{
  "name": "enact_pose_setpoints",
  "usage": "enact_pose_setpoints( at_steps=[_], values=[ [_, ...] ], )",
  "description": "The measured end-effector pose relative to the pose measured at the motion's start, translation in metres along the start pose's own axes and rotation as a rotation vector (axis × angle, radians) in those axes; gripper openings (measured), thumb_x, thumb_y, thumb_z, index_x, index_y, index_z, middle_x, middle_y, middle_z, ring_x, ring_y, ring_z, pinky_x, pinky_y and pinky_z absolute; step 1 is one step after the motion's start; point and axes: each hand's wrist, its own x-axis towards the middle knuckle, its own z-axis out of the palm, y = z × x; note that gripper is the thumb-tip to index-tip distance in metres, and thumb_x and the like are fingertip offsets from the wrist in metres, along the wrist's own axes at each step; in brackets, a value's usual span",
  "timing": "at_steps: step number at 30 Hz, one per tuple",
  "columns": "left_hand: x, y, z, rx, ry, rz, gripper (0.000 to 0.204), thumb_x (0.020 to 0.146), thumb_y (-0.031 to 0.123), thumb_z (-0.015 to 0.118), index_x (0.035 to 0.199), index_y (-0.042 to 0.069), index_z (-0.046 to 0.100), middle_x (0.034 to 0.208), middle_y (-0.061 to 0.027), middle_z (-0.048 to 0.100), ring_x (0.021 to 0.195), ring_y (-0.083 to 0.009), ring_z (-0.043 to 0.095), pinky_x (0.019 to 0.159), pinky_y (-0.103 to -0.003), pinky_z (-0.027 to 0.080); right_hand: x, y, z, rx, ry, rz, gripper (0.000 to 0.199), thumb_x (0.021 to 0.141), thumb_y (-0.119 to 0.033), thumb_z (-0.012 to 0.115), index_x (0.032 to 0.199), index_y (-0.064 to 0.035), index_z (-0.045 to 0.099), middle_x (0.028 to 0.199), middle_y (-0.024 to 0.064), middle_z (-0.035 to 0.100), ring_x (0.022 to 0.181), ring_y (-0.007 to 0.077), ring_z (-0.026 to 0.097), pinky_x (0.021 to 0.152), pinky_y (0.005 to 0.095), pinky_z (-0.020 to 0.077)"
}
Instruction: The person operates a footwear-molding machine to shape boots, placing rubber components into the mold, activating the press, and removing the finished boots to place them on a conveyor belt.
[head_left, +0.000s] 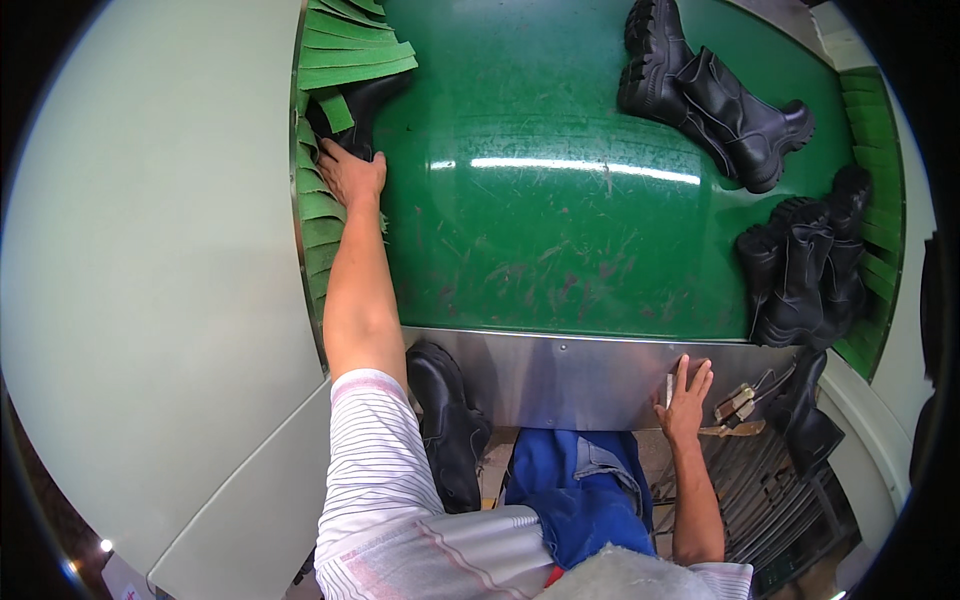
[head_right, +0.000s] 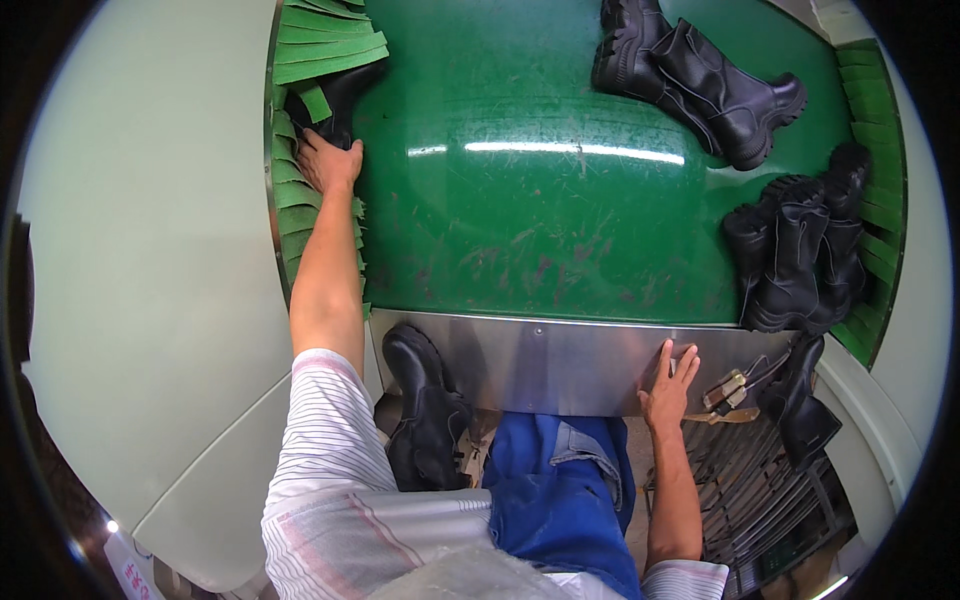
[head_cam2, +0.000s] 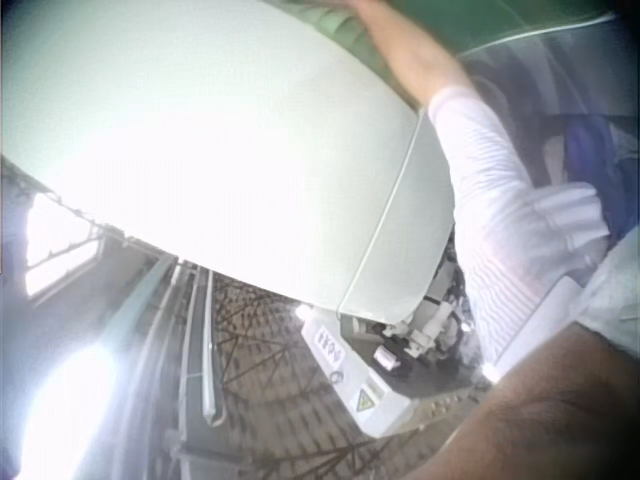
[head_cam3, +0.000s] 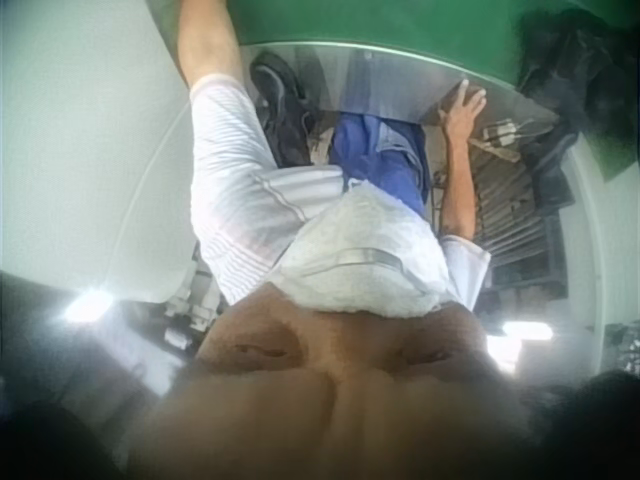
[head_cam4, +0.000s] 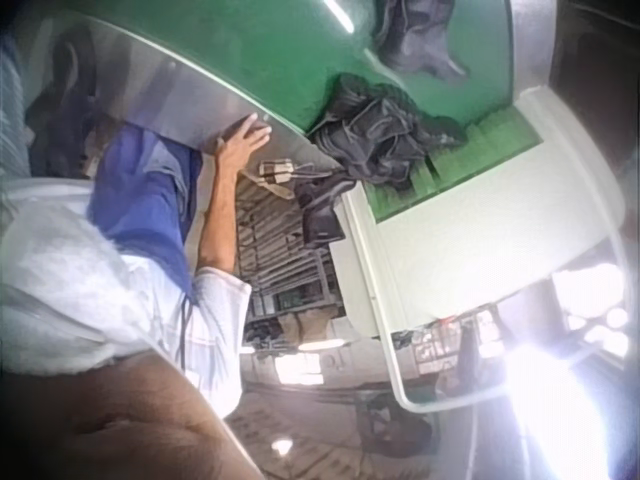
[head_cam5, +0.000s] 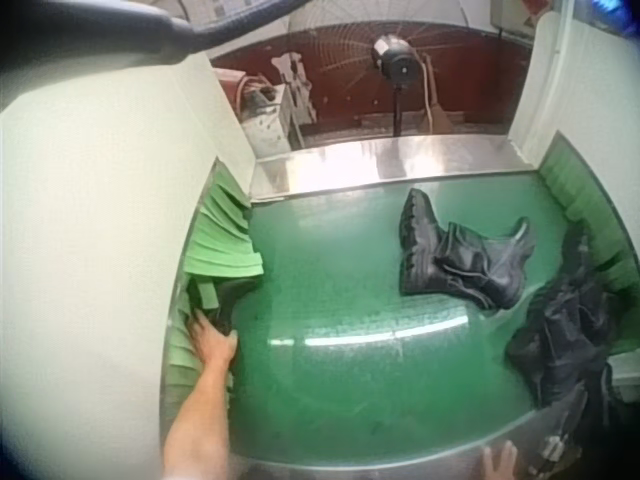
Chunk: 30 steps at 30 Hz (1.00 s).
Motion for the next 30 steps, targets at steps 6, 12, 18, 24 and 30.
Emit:
enact_pose_setpoints(
  at_steps=[6,12,18,24,30],
  values=[
    [-0.012,-0.047,0.014,0.067,-0.027,0.137,0.095,0.073,0.026,0.081,0.152,0.003,0.033,0.152,-0.0266,0.039,0.141,-0.0463,0.038,0.121,-0.051,0.032,0.002,-0.005,-0.012,0.001,-0.053,0.044,0.132,0.062,-0.01,0.095,0.167,-0.0263,0.016,0.169,0.03,0.002,0.154,0.0534,0.013,0.114,0.0489,0.0456],
    [-0.002,-0.069,0.004,0.062,-0.023,0.081,0.08,0.072,0.031,0.084,0.137,-0.001,0.051,0.148,-0.0332,0.043,0.139,-0.0527,0.04,0.121,-0.055,0.031,0.011,0.007,-0.013,-0.026,-0.02,0.05,0.135,0.059,-0.015,0.098,0.167,-0.0275,0.017,0.169,0.0311,0.002,0.153,0.0548,0.014,0.116,0.0498,0.0447],
    [-0.021,-0.047,0.007,0.49,-0.085,0.262,0.031,0.094,0.027,0.063,0.112,0.001,0.066,0.134,-0.0225,0.06,0.131,-0.0461,0.053,0.108,-0.057,0.044,0.013,0.01,-0.018,0.03,-0.007,0.04,0.137,0.057,-0.015,0.099,0.166,-0.0294,0.018,0.169,0.031,0.003,0.152,0.0567,0.014,0.113,0.0521,0.0473],
    [-0.066,0.011,-0.03,0.269,-0.249,0.255,0.032,0.097,0.03,0.06,0.106,0.004,0.075,0.108,-0.02,0.075,0.104,-0.0394,0.072,0.088,-0.051,0.058,0.004,0.015,-0.016,0.029,-0.023,0.052,0.138,0.057,-0.018,0.1,0.166,-0.0303,0.017,0.168,0.032,0.002,0.152,0.0581,0.014,0.115,0.0533,0.0442],
    [-0.14,0.066,-0.099,0.009,-0.432,0.227,0.047,0.095,0.038,0.056,0.112,0.0,0.075,0.12,-0.0256,0.071,0.114,-0.0433,0.067,0.099,-0.052,0.053,0.0,0.019,-0.015,0.05,-0.063,0.032,0.139,0.058,-0.021,0.1,0.167,-0.0337,0.014,0.169,0.033,-0.001,0.153,0.0594,0.007,0.116,0.0532,0.0417]
  ],
)
